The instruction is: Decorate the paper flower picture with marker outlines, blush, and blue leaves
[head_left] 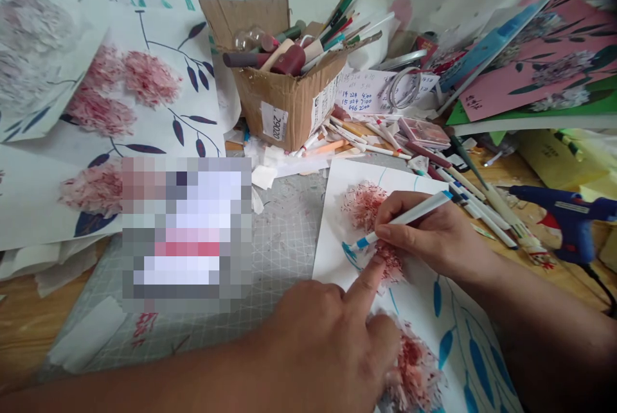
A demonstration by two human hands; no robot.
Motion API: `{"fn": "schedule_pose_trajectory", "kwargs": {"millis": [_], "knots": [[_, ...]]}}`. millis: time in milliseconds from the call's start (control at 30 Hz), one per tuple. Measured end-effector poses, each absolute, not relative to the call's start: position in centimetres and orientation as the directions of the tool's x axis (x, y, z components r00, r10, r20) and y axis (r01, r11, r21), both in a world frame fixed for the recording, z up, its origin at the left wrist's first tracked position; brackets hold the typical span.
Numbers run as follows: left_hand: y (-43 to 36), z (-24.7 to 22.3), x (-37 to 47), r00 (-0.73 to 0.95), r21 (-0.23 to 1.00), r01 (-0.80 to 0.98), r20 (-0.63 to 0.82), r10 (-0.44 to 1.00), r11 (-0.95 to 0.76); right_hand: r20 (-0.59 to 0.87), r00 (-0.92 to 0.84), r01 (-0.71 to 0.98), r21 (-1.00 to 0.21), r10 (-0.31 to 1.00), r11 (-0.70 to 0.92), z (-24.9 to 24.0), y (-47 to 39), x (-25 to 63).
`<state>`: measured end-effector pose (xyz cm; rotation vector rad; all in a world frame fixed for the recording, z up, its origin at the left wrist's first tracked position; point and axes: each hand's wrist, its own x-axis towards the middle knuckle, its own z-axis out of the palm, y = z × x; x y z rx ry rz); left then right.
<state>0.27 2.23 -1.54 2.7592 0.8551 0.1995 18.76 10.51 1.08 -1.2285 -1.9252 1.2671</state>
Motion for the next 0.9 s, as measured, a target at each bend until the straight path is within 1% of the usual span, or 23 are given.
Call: {"fn": "schedule_pose_trajectory", "kwargs": {"millis": [133, 233, 433, 600, 733, 900], "knots": [[2.13, -1.51, 0.29, 0.845, 0.203, 0.514, 0.049, 0.533, -0.834, -0.084, -0.465, 0.418, -0.898, 0.881, 0.135, 1.26, 10.44, 18.58], [2.16, -1.47, 0.28, 0.856, 0.180, 0.498, 0.054, 0.514, -0.849, -0.096, -0.457, 0.415, -0.903, 0.884, 0.116, 1.40, 10.36, 18.51], [2.32, -1.06, 0.23, 0.858, 0.193, 0.492, 0.059, 0.510, -0.849, -0.079, -0.468, 0.423, -0.894, 0.880, 0.145, 1.45, 10.42, 18.56], [2.32, -0.96, 0.30, 0.869, 0.176, 0.477, 0.056, 0.492, -0.861, -0.103, -0.492, 0.422, -0.897, 0.864, 0.133, 1.35, 10.46, 18.69], [2.26, -1.18, 0.35, 0.867, 0.171, 0.478, 0.068, 0.494, -0.861, -0.080, -0.465, 0.405, -0.905, 0.882, 0.131, 1.35, 10.48, 18.56], [2.20, -1.24, 0.21, 0.864, 0.181, 0.479, 0.078, 0.498, -0.859, -0.092, -0.472, 0.416, -0.900, 0.877, 0.129, 1.32, 10.53, 18.57]]}}
